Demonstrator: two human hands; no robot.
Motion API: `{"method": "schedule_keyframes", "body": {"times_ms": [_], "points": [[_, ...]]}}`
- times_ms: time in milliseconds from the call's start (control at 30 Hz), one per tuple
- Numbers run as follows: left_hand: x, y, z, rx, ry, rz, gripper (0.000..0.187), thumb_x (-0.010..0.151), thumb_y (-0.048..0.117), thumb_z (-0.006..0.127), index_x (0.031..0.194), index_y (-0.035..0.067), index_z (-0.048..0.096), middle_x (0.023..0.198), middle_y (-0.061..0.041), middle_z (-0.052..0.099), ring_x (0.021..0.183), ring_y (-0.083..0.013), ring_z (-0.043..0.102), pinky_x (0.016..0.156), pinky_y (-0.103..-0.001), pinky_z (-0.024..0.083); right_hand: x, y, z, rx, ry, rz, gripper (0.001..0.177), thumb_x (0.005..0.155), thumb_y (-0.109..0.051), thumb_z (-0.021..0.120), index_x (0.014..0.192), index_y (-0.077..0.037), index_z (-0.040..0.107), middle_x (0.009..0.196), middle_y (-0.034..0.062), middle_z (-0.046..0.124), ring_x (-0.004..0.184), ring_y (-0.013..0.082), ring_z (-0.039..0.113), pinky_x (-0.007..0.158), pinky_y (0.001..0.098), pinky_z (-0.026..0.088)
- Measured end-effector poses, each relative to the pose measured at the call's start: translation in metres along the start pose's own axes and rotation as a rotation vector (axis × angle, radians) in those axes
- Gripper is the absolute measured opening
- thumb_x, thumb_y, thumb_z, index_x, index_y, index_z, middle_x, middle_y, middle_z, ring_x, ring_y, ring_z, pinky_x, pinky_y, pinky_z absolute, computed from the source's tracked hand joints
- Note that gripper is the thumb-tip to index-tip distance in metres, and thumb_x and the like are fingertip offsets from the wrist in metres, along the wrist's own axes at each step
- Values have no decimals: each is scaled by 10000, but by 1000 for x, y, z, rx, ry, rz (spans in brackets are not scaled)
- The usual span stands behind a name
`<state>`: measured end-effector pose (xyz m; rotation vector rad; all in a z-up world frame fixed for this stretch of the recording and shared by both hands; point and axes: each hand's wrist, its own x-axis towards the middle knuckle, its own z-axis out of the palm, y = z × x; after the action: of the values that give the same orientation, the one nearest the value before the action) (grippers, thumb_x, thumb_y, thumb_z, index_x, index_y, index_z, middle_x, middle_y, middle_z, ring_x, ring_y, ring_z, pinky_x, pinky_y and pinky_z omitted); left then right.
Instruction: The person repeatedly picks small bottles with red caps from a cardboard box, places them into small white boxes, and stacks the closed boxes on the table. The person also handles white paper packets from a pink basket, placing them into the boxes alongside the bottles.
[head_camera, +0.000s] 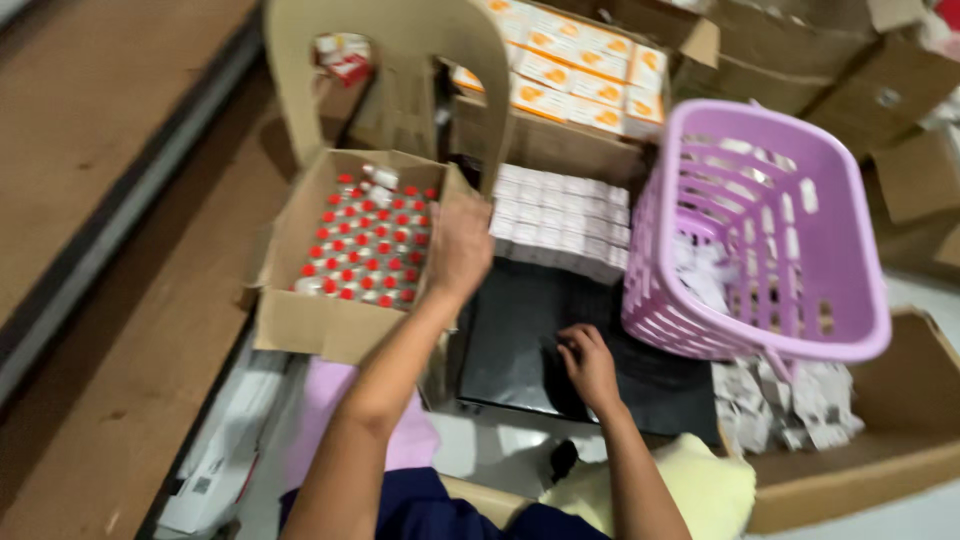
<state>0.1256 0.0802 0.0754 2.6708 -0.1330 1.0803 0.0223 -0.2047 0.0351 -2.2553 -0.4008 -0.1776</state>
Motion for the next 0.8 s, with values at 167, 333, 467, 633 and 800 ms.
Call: {"method": "schedule_keyframes", "body": {"times_ms": [167,333,467,633,800], "points": [[14,-131,-2,54,28,-416,416,854,264,770,1198,63,651,1269,-148,634,1308,-406,501,1120,-554,374,4,-16,28,55,-37,-50,217,828,-29,748,1040,-44,704,1041,110,649,808,246,659,731,341,544],[25,-196,53,-229,-42,-563,659,835,274,789,1398,39,540,1328,-220,579,1240,-437,537,1046,-527,460,11,-34,48,92,-32,-108,190,820,-16,744,1004,-51,710,1013,93,661,774,236,644,699,334,538],[46,-223,78,-147,22,-535,787,753,268,852,1401,-12,504,1341,-284,547,1245,-460,514,1058,-529,424,12,-41,56,131,-80,-81,193,822,-5,735,1009,-46,715,1028,89,661,802,232,653,729,330,548],[55,-236,88,-194,-1,-440,619,797,226,829,1315,2,574,1265,-300,595,1187,-470,550,1020,-515,447,18,-39,60,161,-123,-47,195,834,-1,732,1023,-37,697,1061,77,659,858,223,678,785,318,562],[47,-238,92,-185,-81,-496,310,823,119,774,1106,23,693,1086,-241,666,1034,-422,636,941,-478,518,22,-34,61,146,-151,-20,203,840,-3,731,1036,-43,694,1089,74,643,872,220,687,786,316,571]]}}
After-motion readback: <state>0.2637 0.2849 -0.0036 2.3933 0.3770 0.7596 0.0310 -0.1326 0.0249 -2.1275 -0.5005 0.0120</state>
